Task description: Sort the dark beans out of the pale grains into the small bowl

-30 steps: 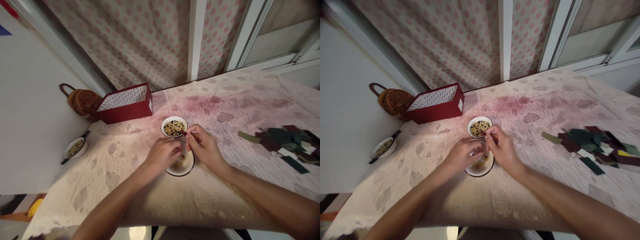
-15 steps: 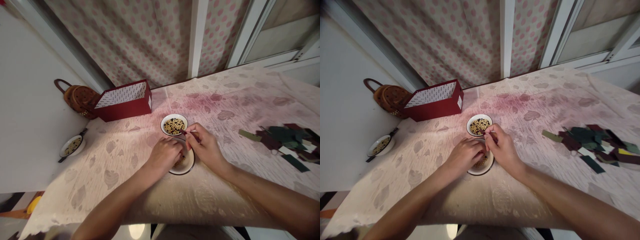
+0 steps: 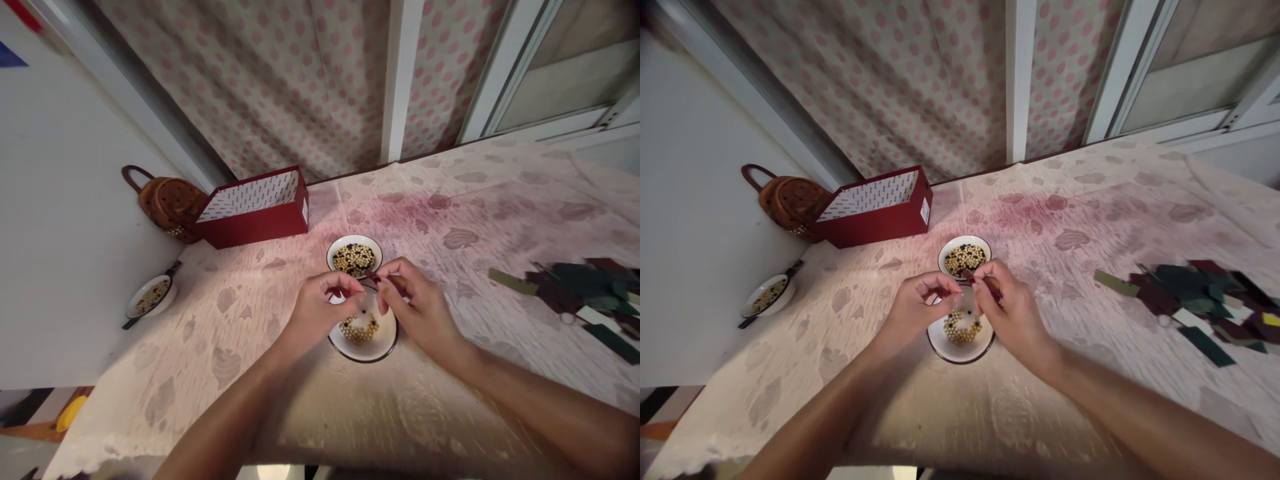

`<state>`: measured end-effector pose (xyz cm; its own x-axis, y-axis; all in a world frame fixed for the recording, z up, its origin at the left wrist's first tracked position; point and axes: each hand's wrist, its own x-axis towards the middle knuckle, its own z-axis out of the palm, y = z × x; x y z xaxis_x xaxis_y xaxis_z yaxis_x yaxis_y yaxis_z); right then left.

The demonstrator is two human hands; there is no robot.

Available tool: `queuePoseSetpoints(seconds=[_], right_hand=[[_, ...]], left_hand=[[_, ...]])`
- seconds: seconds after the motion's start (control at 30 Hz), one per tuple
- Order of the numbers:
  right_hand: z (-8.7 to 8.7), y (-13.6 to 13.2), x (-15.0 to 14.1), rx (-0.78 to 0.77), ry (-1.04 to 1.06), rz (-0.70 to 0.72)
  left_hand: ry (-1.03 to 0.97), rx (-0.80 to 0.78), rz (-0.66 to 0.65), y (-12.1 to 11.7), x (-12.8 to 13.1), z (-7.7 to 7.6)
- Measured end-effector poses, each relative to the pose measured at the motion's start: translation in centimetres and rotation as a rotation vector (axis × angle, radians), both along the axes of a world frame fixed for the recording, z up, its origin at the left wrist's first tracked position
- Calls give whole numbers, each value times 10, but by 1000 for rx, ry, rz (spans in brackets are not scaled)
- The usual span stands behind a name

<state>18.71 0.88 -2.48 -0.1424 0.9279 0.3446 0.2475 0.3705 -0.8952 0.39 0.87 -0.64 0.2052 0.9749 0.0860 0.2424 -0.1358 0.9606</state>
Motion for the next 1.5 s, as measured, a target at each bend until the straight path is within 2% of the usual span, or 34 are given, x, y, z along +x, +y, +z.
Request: queuePoseSetpoints(seconds=[0.1, 0.2, 0.67, 0.93, 1.07, 1.2, 1.27, 1.37, 1.5], right_hand=[[-1, -5, 0, 30, -5, 39], [-2, -8, 0, 23, 4, 74], [-2, -8, -1, 45, -40, 105], [-1, -8, -1, 32, -52, 88], [-3, -6, 0, 11, -57, 59], [-4, -3, -1, 5, -44, 26], [-3, -2, -1, 4, -31, 17], [-1, -1, -1, -4, -23, 13], [0, 0, 0, -4, -1, 3]], left_hand=[[-202, -151, 33, 1, -1, 1], [-268, -200, 42, 2, 0, 3], [-286, -192, 64, 1, 1, 3], [-289, -190, 112, 4, 0, -2], [-162, -92, 141, 18, -3, -2], [71, 120, 205, 40, -5, -5], [199, 193, 196, 45, -6, -5], [365, 264, 146, 36, -11, 1], [578, 303, 124, 6, -24, 13]])
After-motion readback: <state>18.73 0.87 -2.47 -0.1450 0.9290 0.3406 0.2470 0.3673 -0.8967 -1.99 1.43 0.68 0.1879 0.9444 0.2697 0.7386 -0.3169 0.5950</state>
